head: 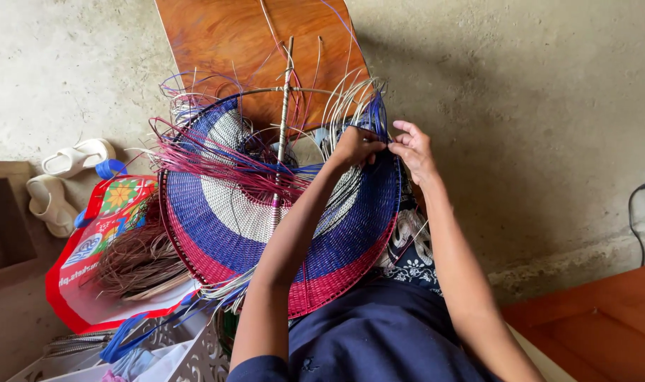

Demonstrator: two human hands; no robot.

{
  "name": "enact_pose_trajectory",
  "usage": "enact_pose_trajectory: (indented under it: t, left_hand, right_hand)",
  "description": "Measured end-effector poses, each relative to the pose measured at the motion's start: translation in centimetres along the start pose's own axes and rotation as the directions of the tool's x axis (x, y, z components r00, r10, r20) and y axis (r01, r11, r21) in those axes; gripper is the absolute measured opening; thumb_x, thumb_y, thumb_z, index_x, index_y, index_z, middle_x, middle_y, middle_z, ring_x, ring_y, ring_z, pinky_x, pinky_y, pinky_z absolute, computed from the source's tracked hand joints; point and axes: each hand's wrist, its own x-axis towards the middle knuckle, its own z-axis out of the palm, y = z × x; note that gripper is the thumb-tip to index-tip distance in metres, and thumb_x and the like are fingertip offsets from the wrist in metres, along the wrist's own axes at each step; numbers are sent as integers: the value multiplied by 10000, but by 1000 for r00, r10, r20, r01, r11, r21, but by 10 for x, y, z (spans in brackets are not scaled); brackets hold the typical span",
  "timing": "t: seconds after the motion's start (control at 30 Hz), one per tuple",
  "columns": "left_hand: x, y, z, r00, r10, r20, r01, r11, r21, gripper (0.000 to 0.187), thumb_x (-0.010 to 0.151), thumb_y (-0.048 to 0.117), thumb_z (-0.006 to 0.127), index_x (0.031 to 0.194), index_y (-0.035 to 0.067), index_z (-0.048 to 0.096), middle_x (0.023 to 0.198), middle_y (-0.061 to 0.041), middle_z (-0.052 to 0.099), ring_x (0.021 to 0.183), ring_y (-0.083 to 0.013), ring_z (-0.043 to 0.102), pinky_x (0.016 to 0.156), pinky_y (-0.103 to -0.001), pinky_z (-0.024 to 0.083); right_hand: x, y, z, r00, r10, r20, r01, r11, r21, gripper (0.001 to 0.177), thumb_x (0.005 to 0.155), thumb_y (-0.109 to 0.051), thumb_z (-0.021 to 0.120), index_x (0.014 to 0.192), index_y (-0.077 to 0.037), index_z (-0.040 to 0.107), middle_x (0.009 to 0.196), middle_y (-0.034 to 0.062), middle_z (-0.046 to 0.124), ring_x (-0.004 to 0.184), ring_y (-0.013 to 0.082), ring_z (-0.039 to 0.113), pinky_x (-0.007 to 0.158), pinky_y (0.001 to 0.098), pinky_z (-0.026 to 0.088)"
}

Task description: Weaving colored fibers into a circular frame to create a decorative mat or basket base.

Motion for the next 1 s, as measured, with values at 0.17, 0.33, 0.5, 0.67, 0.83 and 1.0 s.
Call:
enact_pose_trajectory:
  t: [0.17,0.33,0.5,0.67,0.83,1.0]
  left_hand:
    - [-15,9,-11,992,120,33,-118,992,-35,292,778,352,813,983,145,783,524,-70,705,434,-178,703,538,-264,581]
    - [-22,22,-12,990,131,61,-133,991,35,335,790,316,777,1060,118,760,500,-45,690,424,-164,699,561,-254,588]
    - [-22,15,-12,991,127,37,-125,990,-61,262,806,235,768,1048,134,780,524,-44,709,405,-153,687,470,-219,540]
    - [-16,6,-10,985,165,52,-155,975,-161,208,811,198,785,999,110,768,546,-77,719,403,-162,686,449,-219,537]
    - [-9,2,-8,982,178,61,-166,973,-163,162,805,182,783,953,117,767,545,-85,716,383,-164,672,427,-220,527]
    - [-11,8,-10,981,185,55,-177,976,-129,203,805,195,783,970,79,757,555,-93,718,391,-170,675,442,-236,530]
  right_hand:
    - [3,7,-4,999,-30,-17,29,998,-61,595,853,24,709,1419,-22,529,867,76,645,763,117,660,734,259,543]
    - [5,6,-5,999,-41,-14,40,997,-71,557,856,14,702,1384,-30,529,868,88,655,762,128,675,720,259,533]
    - [1,3,-4,998,-53,-33,49,991,-126,514,860,-1,709,1343,-38,540,856,74,638,724,96,604,670,220,491]
    - [3,10,-8,978,-205,-34,178,913,-367,168,874,-12,751,1019,-91,717,817,51,690,687,101,620,586,207,474]
    - [0,14,-5,973,-209,-97,125,832,-541,170,840,-276,876,966,-181,810,903,19,699,708,90,599,586,215,503]
    - [4,11,-1,935,-337,-109,236,821,-520,202,821,-166,909,1003,-134,828,965,80,642,800,133,580,650,270,510]
